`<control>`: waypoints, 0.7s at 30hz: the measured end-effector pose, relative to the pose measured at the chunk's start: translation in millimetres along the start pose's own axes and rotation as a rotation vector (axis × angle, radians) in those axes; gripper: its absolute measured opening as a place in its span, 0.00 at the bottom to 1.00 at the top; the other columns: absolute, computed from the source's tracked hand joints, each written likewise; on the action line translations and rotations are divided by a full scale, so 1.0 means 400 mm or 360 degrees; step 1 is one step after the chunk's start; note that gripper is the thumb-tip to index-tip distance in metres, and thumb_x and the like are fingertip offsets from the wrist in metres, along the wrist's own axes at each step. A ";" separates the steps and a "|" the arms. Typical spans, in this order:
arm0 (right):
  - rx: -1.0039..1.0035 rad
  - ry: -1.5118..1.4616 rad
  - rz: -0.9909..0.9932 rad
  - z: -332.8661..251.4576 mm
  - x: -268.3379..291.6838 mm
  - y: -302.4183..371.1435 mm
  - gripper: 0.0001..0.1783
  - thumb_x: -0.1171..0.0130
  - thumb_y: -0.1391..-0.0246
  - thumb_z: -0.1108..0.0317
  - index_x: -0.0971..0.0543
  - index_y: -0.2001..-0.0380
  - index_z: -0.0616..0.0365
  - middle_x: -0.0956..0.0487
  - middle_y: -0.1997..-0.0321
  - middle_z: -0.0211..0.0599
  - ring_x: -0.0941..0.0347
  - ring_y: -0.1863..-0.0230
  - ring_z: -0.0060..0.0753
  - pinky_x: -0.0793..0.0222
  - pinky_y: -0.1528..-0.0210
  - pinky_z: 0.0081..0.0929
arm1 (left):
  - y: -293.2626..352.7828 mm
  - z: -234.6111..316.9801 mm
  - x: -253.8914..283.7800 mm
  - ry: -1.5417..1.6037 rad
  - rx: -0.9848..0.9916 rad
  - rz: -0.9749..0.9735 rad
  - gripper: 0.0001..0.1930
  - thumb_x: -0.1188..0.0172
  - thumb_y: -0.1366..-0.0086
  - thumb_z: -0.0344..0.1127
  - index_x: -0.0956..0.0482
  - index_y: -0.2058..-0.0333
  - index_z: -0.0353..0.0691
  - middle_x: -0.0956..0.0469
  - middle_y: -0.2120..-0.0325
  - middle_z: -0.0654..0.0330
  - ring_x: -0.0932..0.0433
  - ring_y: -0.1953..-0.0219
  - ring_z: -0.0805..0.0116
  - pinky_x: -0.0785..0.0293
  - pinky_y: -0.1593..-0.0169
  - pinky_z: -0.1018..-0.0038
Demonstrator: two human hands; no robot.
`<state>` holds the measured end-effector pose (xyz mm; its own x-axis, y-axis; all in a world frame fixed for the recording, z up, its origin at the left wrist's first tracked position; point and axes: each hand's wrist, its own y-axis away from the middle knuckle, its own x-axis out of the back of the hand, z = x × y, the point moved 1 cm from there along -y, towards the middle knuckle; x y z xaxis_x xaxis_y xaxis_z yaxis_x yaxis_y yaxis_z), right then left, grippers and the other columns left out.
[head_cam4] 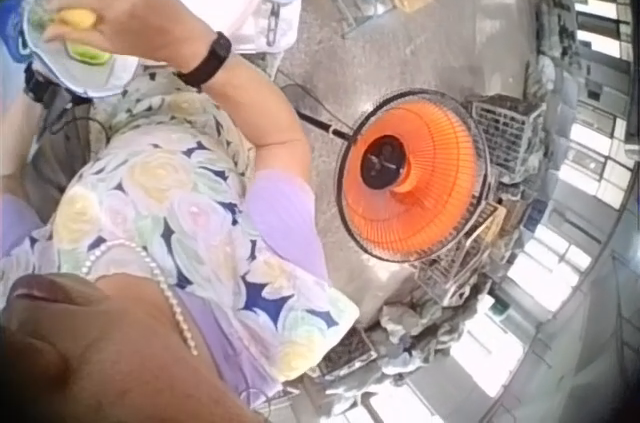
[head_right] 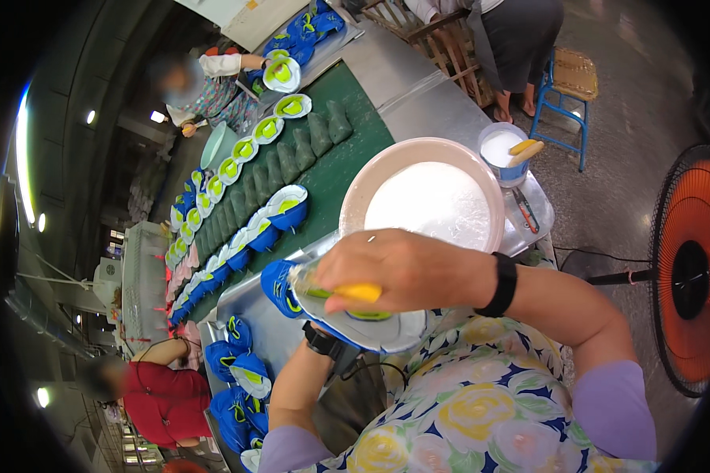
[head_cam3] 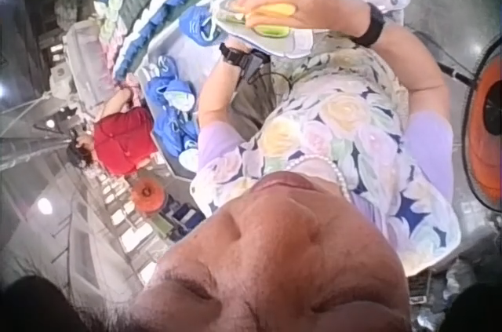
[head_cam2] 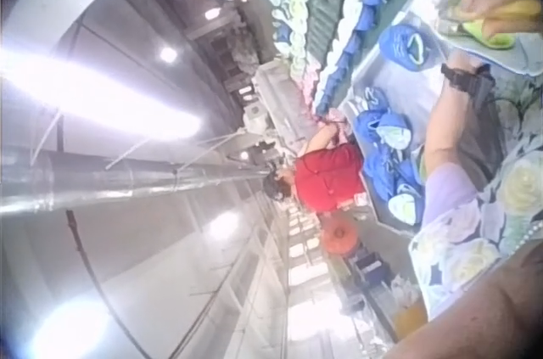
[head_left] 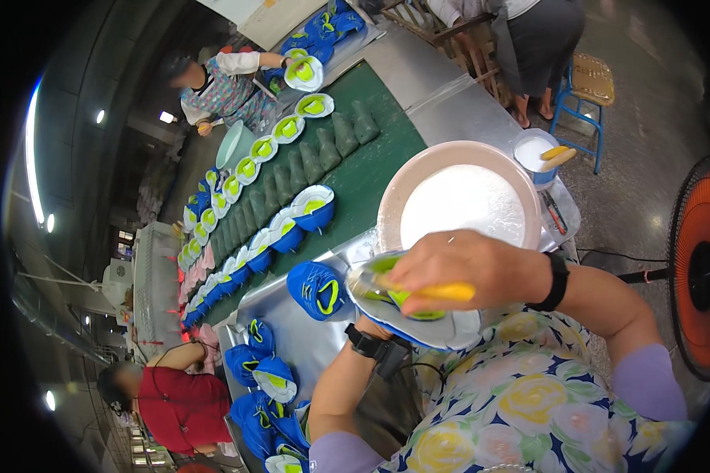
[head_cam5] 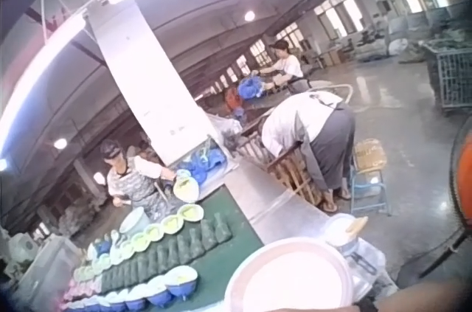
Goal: The recorder uses a brush to apply white glue to the inside edges of blue shoe components at a factory assembly station.
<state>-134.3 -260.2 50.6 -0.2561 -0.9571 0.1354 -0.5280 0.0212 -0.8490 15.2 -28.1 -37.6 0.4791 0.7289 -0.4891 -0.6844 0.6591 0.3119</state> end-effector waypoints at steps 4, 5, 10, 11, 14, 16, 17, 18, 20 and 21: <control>0.0082 0.0299 -0.0224 0.032 0.000 -0.006 0.12 0.31 0.50 0.67 0.25 0.66 0.56 0.20 0.64 0.36 0.21 0.61 0.39 0.25 0.58 0.32 | -0.002 -0.016 -0.007 -0.0006 0.0051 -0.0094 0.24 0.48 0.30 0.46 0.31 0.41 0.40 0.23 0.49 0.57 0.22 0.50 0.63 0.24 0.46 0.64; -0.0035 0.0373 -0.0268 0.047 0.012 -0.007 0.11 0.32 0.49 0.66 0.25 0.67 0.55 0.20 0.65 0.35 0.21 0.61 0.38 0.25 0.59 0.32 | -0.003 -0.020 -0.010 -0.0005 0.0057 -0.0112 0.24 0.48 0.30 0.46 0.31 0.41 0.39 0.24 0.49 0.57 0.22 0.50 0.63 0.24 0.46 0.64; -0.0617 0.0452 -0.0265 0.091 0.090 0.011 0.15 0.37 0.46 0.61 0.28 0.66 0.60 0.23 0.75 0.47 0.23 0.71 0.51 0.29 0.68 0.37 | -0.009 -0.031 -0.028 0.0015 0.0086 -0.0179 0.24 0.48 0.31 0.45 0.31 0.41 0.39 0.24 0.49 0.57 0.22 0.50 0.63 0.24 0.46 0.64; -0.0617 0.0454 -0.0267 0.094 0.104 0.013 0.15 0.37 0.46 0.61 0.28 0.66 0.60 0.23 0.75 0.47 0.23 0.71 0.51 0.29 0.68 0.37 | -0.012 -0.033 -0.032 0.0020 0.0094 -0.0197 0.24 0.48 0.31 0.45 0.31 0.41 0.39 0.24 0.49 0.57 0.22 0.50 0.63 0.24 0.46 0.64; -0.0956 0.0364 -0.0333 0.102 0.132 0.028 0.13 0.38 0.46 0.62 0.27 0.66 0.61 0.25 0.83 0.46 0.24 0.77 0.49 0.32 0.73 0.35 | -0.011 -0.036 -0.039 0.0036 0.0123 -0.0244 0.24 0.47 0.31 0.45 0.31 0.41 0.39 0.24 0.49 0.57 0.22 0.50 0.63 0.24 0.45 0.64; -0.1031 0.0397 -0.0382 0.094 0.150 0.038 0.13 0.37 0.47 0.63 0.26 0.67 0.61 0.25 0.83 0.45 0.25 0.78 0.48 0.32 0.73 0.35 | -0.007 -0.041 -0.039 0.0047 0.0139 -0.0259 0.24 0.47 0.31 0.45 0.31 0.41 0.39 0.24 0.49 0.57 0.22 0.50 0.63 0.24 0.45 0.64; -0.1103 0.0446 -0.0424 0.087 0.163 0.033 0.13 0.37 0.47 0.63 0.26 0.67 0.61 0.26 0.83 0.44 0.25 0.78 0.47 0.32 0.73 0.35 | -0.010 -0.032 -0.054 0.0050 0.0135 -0.0258 0.24 0.47 0.31 0.45 0.31 0.41 0.39 0.24 0.49 0.57 0.22 0.50 0.63 0.24 0.45 0.64; -0.0981 0.0477 -0.0277 0.073 0.172 0.030 0.12 0.37 0.46 0.63 0.26 0.67 0.60 0.24 0.77 0.43 0.24 0.74 0.46 0.31 0.70 0.34 | -0.009 -0.015 -0.088 -0.0101 0.0082 -0.0304 0.25 0.47 0.31 0.44 0.32 0.40 0.39 0.24 0.48 0.57 0.22 0.49 0.63 0.24 0.45 0.64; -0.0704 0.0395 -0.0145 0.077 0.152 0.028 0.11 0.37 0.46 0.64 0.26 0.68 0.59 0.23 0.73 0.43 0.24 0.70 0.46 0.31 0.68 0.34 | -0.010 -0.002 -0.130 -0.0448 -0.0047 -0.0281 0.24 0.46 0.31 0.42 0.33 0.40 0.38 0.24 0.48 0.57 0.23 0.49 0.63 0.25 0.44 0.65; -0.0425 0.0313 -0.0009 0.072 0.141 0.022 0.11 0.37 0.46 0.64 0.26 0.68 0.59 0.22 0.69 0.42 0.24 0.67 0.46 0.31 0.65 0.34 | -0.009 -0.001 -0.132 -0.0451 -0.0044 -0.0282 0.24 0.46 0.31 0.42 0.33 0.40 0.38 0.24 0.48 0.57 0.23 0.49 0.63 0.25 0.44 0.65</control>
<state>-130.0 -322.3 35.9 -0.3902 -0.8839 0.2579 -0.7169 0.1159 -0.6874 -7.8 -69.2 -13.1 0.7232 0.6283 -0.2867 -0.5893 0.7779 0.2180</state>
